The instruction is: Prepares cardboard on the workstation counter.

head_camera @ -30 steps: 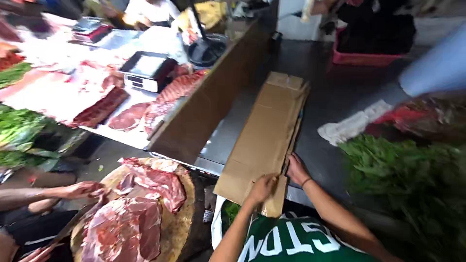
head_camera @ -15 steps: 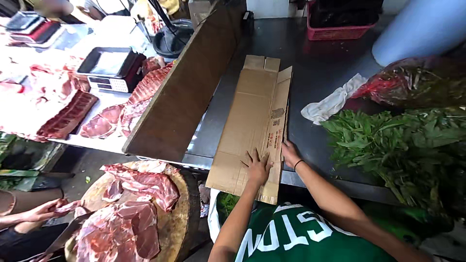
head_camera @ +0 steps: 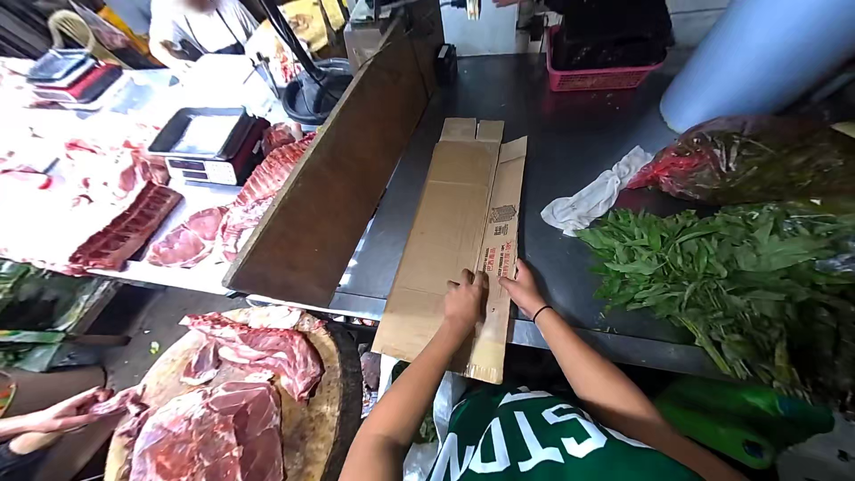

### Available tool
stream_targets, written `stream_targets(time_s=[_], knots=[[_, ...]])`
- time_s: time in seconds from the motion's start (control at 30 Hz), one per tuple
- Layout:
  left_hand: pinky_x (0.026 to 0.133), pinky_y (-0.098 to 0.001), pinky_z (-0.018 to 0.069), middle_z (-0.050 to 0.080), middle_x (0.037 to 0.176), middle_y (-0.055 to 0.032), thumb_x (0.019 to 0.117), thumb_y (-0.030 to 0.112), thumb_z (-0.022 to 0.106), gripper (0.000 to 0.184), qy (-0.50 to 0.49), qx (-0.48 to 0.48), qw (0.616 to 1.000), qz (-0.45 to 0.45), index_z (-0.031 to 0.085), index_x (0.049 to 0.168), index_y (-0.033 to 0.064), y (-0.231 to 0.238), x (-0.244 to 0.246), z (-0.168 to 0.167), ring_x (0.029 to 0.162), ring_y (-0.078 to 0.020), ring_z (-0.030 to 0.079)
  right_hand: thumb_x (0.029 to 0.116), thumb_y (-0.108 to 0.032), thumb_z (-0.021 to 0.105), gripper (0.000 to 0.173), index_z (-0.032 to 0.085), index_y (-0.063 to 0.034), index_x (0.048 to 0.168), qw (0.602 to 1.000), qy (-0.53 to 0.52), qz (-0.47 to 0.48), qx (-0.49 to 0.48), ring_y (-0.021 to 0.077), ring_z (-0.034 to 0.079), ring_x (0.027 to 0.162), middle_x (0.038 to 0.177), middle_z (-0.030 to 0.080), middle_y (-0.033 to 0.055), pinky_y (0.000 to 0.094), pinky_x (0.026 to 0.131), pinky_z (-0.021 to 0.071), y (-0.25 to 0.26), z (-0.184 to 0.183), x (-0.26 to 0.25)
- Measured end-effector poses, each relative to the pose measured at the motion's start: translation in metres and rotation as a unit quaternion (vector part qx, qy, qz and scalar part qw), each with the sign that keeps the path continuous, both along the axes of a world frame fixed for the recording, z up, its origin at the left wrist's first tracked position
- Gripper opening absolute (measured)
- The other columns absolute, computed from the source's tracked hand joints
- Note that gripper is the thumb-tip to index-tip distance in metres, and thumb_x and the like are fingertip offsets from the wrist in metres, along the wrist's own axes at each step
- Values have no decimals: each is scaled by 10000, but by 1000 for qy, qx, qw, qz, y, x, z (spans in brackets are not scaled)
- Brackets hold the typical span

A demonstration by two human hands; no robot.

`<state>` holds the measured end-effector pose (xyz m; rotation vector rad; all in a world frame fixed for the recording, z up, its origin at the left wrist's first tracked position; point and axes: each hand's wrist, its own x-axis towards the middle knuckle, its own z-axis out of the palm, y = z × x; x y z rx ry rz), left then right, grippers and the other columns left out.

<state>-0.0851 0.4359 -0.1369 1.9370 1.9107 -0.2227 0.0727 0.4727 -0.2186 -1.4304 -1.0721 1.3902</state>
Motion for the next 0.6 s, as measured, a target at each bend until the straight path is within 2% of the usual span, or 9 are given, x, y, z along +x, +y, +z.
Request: stream_targets(time_s=[0.1, 0.13, 0.2, 0.27, 0.33, 0.37, 0.47, 0.53, 0.6], knots=[[782, -623, 586, 383, 1592, -224, 916, 36, 632, 650, -25, -4, 999, -36, 475, 1515, 232, 8, -2, 54, 978, -479, 692, 876, -56, 762, 770, 366, 6, 1532, 997, 61, -5, 43, 222, 607, 1276, 1424, 567, 195, 386, 1068, 542, 4, 29, 7], [793, -616, 587, 407, 1574, -227, 923, 53, 631, 603, -39, 10, 998, -55, 509, 1490, 220, 8, -6, 67, 962, -461, 700, 885, -71, 766, 770, 364, -8, 1539, 996, 72, 2, 53, 222, 606, 1280, 1430, 565, 188, 389, 1071, 542, 5, 42, 10], [845, -614, 578, 475, 1541, -186, 949, 149, 634, 481, -70, 39, 992, -99, 595, 1416, 259, 10, -18, 78, 1028, -432, 693, 895, -82, 759, 746, 385, -46, 1539, 995, 81, 13, 63, 220, 609, 1274, 1427, 574, 164, 405, 1068, 545, 10, 62, 16], [895, -643, 539, 493, 1547, -112, 976, 267, 618, 425, -79, 41, 989, -119, 626, 1394, 343, 14, -29, 73, 1186, -432, 620, 904, -62, 741, 711, 408, -78, 1532, 995, 77, 17, 57, 231, 617, 1260, 1419, 582, 156, 431, 1051, 552, 13, 72, 19], [847, -695, 519, 420, 1599, -86, 980, 430, 573, 467, -37, 23, 993, -113, 551, 1446, 424, 16, -36, 56, 1307, -474, 514, 919, -68, 722, 713, 391, -95, 1550, 996, 60, 30, 53, 237, 619, 1258, 1432, 574, 155, 445, 1045, 554, 13, 73, 23], [824, -707, 518, 389, 1616, -96, 975, 456, 556, 488, -20, 17, 994, -109, 521, 1462, 448, 16, -37, 46, 1334, -496, 480, 929, -78, 714, 704, 390, -99, 1553, 997, 50, 35, 52, 239, 622, 1254, 1433, 575, 154, 450, 1043, 554, 11, 71, 24], [750, -678, 543, 405, 1600, -104, 973, 498, 486, 495, -2, 27, 992, -123, 491, 1468, 483, 13, -35, 23, 1308, -502, 495, 937, -86, 709, 683, 404, -104, 1547, 998, 26, 36, 38, 248, 632, 1239, 1416, 588, 161, 465, 1032, 556, 4, 66, 33], [734, -661, 552, 443, 1565, -113, 991, 586, 414, 494, -1, 34, 992, -124, 516, 1455, 451, 8, -25, 17, 1284, -499, 515, 944, -76, 703, 659, 411, -91, 1535, 998, 17, 40, 34, 253, 633, 1232, 1404, 593, 168, 467, 1029, 554, -2, 68, 36], [717, -664, 555, 467, 1535, -120, 996, 595, 470, 466, 0, 52, 992, -111, 566, 1412, 408, 8, -15, 16, 1257, -504, 532, 956, -72, 690, 664, 394, -92, 1549, 998, 9, 46, 30, 252, 618, 1256, 1427, 577, 166, 463, 1045, 542, -8, 74, 39]])
